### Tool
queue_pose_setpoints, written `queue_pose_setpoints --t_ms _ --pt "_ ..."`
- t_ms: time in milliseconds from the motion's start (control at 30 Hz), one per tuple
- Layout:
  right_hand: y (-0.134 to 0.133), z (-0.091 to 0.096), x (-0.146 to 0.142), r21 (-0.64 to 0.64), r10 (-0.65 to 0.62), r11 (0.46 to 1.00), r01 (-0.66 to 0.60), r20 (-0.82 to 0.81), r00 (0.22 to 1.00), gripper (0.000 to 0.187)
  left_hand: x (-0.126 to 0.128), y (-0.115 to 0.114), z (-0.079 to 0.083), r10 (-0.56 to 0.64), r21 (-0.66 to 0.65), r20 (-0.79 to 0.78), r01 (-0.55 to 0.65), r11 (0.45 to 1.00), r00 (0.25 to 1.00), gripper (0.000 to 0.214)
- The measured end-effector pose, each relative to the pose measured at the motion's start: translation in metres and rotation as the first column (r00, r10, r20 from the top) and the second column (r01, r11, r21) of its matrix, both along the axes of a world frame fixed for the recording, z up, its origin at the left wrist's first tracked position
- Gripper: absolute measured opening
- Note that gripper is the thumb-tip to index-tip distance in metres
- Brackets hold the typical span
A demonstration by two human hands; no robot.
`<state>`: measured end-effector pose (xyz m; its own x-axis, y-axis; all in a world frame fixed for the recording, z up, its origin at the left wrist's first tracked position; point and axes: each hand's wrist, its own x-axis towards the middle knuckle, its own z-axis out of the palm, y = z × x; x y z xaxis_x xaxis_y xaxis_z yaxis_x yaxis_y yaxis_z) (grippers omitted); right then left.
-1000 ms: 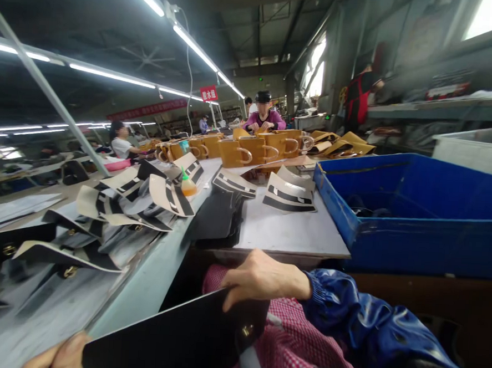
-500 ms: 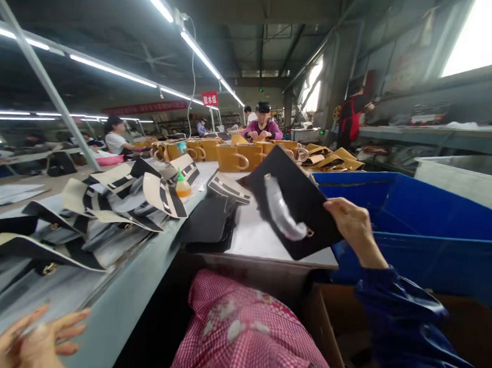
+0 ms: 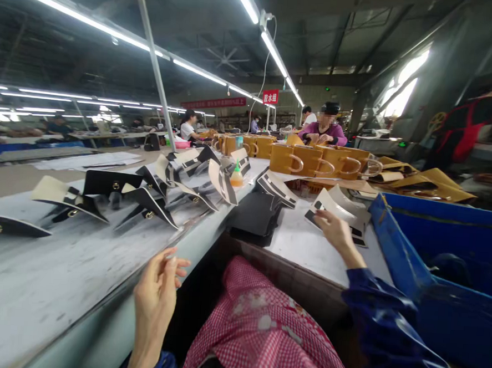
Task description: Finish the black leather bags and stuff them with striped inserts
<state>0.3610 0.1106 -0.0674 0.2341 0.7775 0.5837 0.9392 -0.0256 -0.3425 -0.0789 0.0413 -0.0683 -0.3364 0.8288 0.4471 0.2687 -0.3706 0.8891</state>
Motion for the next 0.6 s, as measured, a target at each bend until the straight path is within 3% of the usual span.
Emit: queue_pose_setpoints --t_ms 100,167,233,333,433,500,600 --pt "0.050 -0.028 -0.087 -0.124 0.256 0.961 -0.247 0.063 0.965 0.032 0.008 0.001 -0.013 -0.094 -0.053 0.026 0.095 0.994 0.995 0.042" --pt "0.067 -0.041 -0.132 -0.162 0.325 0.937 -0.309 0.090 0.941 0.037 0.012 0.003 -0.020 -0.148 -0.102 0.071 0.155 0.983 0.986 0.043" --pt "0.076 -0.047 -0.157 -0.181 0.319 0.937 -0.298 0.097 0.943 0.034 0.015 0.006 -0.026 -0.189 -0.141 0.134 0.207 0.968 0.973 0.044" --pt "0.079 -0.042 -0.162 -0.196 0.285 0.944 -0.265 0.086 0.955 0.027 0.021 0.011 -0.033 -0.237 -0.180 0.207 0.275 0.945 0.949 0.045" --pt "0.066 -0.029 -0.157 -0.179 0.287 0.946 -0.270 0.078 0.955 0.024 0.034 0.013 -0.036 -0.289 -0.207 0.279 0.351 0.913 0.916 0.050" --pt "0.043 -0.023 -0.164 -0.147 0.329 0.938 -0.315 0.085 0.940 0.022 0.046 0.013 -0.036 -0.331 -0.209 0.344 0.416 0.885 0.878 0.057" --pt "-0.008 -0.021 -0.193 -0.116 0.522 0.852 -0.510 0.116 0.845 0.030 0.065 0.011 -0.034 -0.375 -0.178 0.429 0.484 0.857 0.822 0.062"
